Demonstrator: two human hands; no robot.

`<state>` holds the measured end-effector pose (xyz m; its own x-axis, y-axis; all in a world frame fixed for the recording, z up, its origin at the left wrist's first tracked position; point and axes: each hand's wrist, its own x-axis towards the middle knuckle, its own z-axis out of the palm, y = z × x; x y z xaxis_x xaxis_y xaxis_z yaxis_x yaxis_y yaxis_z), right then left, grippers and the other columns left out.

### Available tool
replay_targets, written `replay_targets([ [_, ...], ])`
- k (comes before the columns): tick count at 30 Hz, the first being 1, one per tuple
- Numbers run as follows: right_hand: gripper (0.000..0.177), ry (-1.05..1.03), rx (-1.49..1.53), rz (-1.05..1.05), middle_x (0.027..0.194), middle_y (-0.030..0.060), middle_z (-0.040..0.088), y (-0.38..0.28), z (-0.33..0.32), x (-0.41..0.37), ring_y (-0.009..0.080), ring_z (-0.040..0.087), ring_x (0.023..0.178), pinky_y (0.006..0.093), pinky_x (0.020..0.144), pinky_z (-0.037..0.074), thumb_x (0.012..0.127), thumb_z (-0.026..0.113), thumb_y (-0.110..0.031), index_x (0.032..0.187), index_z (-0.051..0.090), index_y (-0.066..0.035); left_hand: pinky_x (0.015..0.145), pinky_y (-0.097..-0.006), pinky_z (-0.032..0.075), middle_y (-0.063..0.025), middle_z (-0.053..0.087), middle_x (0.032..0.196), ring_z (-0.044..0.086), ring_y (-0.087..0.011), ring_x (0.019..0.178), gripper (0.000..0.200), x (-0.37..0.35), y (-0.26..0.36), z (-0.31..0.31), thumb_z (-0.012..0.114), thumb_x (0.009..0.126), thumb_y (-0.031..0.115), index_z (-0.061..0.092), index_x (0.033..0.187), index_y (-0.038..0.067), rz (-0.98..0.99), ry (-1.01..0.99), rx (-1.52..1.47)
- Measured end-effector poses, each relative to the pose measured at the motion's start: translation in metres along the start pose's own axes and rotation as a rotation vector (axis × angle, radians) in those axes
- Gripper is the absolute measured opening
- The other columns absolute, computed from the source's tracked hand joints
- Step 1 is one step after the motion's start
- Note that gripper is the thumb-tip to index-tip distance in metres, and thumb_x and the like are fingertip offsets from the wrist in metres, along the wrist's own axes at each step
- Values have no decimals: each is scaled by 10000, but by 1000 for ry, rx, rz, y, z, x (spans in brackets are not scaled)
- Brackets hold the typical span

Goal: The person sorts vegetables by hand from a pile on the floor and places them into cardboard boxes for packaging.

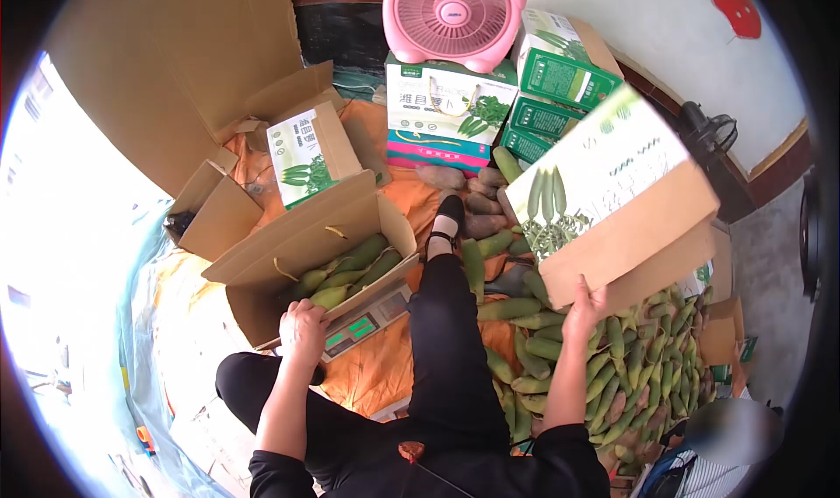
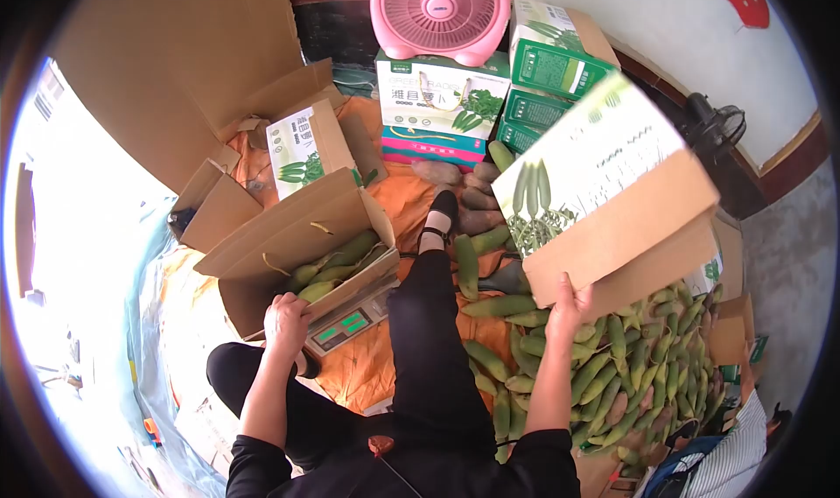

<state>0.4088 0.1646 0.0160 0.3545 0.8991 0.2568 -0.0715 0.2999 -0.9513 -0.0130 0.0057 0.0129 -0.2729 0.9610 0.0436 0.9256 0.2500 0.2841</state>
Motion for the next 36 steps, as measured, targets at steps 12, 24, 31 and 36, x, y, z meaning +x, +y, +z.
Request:
replay_targets([
  [12, 234, -691, 284, -242, 980, 42, 609, -153, 273, 46, 85, 543, 863, 238, 774, 439, 859, 585, -12, 1086, 551, 38, 726, -386, 469, -61, 596, 783, 567, -258, 842, 56, -3, -3, 8, 667, 695, 149, 665, 730, 104, -12, -10, 80],
  [24, 244, -942, 236, 332, 940, 56, 647, -6, 506, 17, 111, 578, 846, 255, 769, 443, 832, 620, -54, 1066, 604, 10, 677, -372, 427, -55, 600, 791, 560, -243, 832, 99, -1, 4, -9, 573, 688, 67, 623, 762, 111, -11, -117, 81],
  [31, 394, -940, 105, 513, 1062, 145, 622, 87, 529, 49, 195, 577, 971, 298, 843, 433, 825, 614, -63, 1186, 524, 69, 675, -354, 417, -43, 590, 777, 549, -225, 813, 92, 6, 4, -18, 543, 734, 94, 613, 787, 118, -25, -185, 54],
  [36, 522, -1002, 7, 583, 1244, 185, 530, 118, 541, 83, 239, 525, 1118, 342, 923, 417, 855, 597, -125, 1303, 412, 66, 672, -352, 413, -35, 584, 775, 544, -220, 806, 92, 8, 2, -15, 539, 728, 93, 610, 779, 123, -30, -209, 36],
])
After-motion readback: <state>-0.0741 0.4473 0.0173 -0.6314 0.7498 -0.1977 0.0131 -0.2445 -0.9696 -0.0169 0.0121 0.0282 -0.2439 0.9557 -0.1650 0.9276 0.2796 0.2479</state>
